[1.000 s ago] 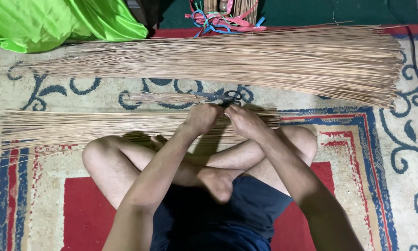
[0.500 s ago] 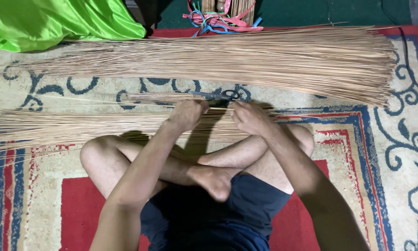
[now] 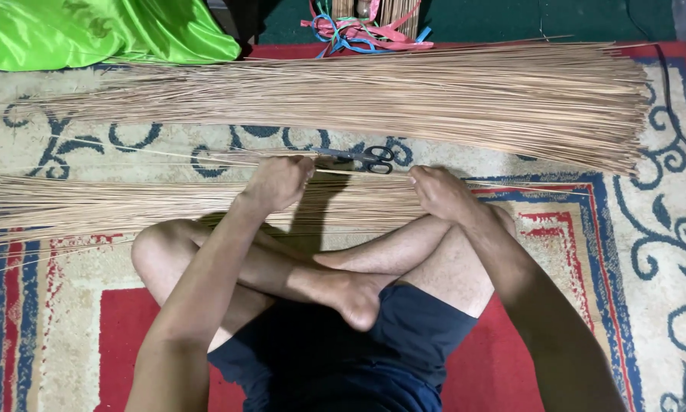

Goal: Sorting, aligning, and trimming thin wooden sticks to prepare them for bundle creation.

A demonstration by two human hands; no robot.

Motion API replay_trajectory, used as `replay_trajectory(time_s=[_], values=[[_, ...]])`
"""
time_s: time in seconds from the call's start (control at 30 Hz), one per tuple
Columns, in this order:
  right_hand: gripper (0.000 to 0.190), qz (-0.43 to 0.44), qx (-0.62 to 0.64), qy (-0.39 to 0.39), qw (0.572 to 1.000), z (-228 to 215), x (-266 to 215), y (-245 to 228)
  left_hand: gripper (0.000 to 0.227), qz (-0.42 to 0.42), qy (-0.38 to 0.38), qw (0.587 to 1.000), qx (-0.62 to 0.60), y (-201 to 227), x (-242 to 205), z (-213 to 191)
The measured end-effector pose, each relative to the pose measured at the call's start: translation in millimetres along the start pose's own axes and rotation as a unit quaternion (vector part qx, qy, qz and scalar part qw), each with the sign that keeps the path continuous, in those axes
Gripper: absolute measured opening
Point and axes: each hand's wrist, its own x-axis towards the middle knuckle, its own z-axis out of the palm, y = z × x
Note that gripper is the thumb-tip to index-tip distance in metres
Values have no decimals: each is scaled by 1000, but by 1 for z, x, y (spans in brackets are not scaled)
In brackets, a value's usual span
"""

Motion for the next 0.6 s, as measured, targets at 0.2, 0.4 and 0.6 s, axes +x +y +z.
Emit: replay_trajectory(time_s=[0.2,0.4,0.6], values=[[18,2,3,8,1000,24,34,-31,22,-3,-46,999,-8,39,21,8],[19,-15,4,23,1000,67,60,-46,15,17,-23,999,-14,75,39,19],[22,35,30,-19,999,21,11,-12,15,1,21,1000,2,27,5,-5]])
